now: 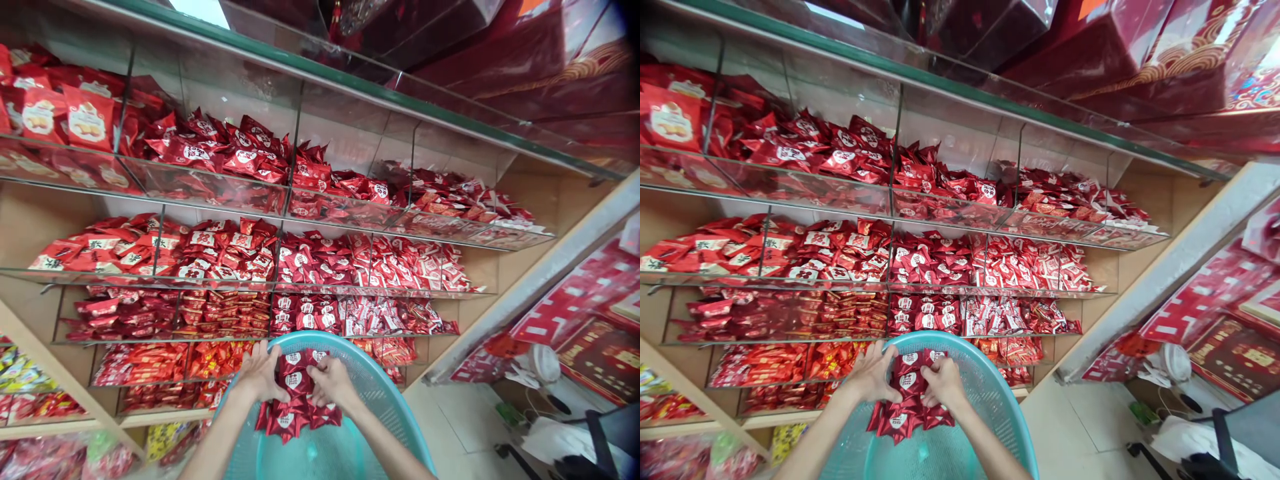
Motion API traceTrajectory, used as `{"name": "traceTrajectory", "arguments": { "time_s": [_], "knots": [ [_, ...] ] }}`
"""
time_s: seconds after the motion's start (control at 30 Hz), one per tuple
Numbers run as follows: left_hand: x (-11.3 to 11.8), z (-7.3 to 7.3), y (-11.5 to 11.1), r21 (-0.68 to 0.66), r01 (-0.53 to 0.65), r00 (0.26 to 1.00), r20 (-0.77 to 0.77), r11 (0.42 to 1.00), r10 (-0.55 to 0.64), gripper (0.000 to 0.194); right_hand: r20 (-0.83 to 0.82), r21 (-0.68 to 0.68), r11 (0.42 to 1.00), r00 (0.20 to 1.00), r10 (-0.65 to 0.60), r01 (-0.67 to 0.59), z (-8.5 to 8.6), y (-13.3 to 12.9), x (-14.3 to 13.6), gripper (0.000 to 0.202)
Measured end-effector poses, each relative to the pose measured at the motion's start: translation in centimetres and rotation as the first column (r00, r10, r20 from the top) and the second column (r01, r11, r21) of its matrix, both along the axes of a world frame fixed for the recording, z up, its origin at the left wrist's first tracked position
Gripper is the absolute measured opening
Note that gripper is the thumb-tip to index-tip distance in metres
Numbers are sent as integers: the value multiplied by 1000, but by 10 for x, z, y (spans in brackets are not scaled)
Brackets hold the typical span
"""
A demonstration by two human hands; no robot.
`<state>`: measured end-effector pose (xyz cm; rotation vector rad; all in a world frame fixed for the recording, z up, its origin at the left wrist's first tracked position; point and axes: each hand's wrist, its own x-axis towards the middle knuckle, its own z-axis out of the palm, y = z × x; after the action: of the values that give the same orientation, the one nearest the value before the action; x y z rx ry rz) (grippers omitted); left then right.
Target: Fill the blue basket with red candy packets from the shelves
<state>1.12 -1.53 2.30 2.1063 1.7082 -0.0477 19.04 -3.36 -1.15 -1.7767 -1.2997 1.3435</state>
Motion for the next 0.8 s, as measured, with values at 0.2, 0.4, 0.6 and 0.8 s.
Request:
{"name": "traceTrajectory", "arguments": {
  "time_s": [0.2,0.4,0.6,0.8],
  "knots": [
    [0,-7,1,12,-22,999,24,1000,22,87,257,394,912,966,11,-115,78,22,18,30],
    [-3,-13,2,25,-28,997,70,999,26,90,429,731,640,889,-161,-237,172,70,10,20],
    [-6,-12,0,49,-12,996,86,999,8,88,523,669,707,820,-232,-227,192,128,-15,11],
    [-8,-13,1,50,-14,995,99,999,9,87,546,594,790,798,-257,-152,184,145,-28,15]
  ]
}}
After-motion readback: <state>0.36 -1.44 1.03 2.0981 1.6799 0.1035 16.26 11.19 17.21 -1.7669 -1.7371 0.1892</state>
